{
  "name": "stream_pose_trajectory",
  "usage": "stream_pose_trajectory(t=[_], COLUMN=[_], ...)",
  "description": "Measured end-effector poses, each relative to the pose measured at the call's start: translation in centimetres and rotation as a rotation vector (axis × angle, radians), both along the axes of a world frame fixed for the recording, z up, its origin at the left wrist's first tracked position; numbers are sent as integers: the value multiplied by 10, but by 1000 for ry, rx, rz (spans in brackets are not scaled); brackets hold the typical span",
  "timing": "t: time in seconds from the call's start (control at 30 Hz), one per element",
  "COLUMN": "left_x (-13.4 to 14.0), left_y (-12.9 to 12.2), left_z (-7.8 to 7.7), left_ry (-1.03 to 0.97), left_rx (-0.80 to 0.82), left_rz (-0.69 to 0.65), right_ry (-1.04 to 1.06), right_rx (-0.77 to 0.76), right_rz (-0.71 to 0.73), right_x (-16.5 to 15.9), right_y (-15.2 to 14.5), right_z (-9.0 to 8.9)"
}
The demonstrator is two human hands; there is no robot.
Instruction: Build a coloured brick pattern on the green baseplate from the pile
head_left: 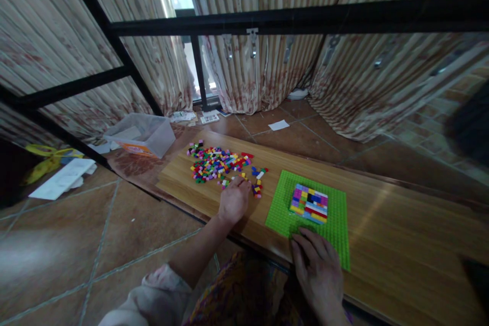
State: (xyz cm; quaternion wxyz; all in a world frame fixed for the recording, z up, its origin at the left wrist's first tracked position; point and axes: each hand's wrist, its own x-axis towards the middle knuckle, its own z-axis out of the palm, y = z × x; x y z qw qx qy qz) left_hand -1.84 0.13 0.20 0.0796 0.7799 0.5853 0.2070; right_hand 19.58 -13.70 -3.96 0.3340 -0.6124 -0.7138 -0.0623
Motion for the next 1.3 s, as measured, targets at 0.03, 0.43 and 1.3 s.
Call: stream_pose_trajectory(t=[0.03,0.43,1.3], left_x=[-1,-11,-35], left_y=[0,1,-9], left_z=[0,3,-2], left_ry=[-39,-226,-391], left_rx=[7,14,14], left_rz=[-6,62,151], right_ry=[1,-16,-25], right_rx=[-1,7,4], right_rz=[2,12,21], right_x=[0,1,4], right_y=[0,0,-1], right_z=[0,-1,-6])
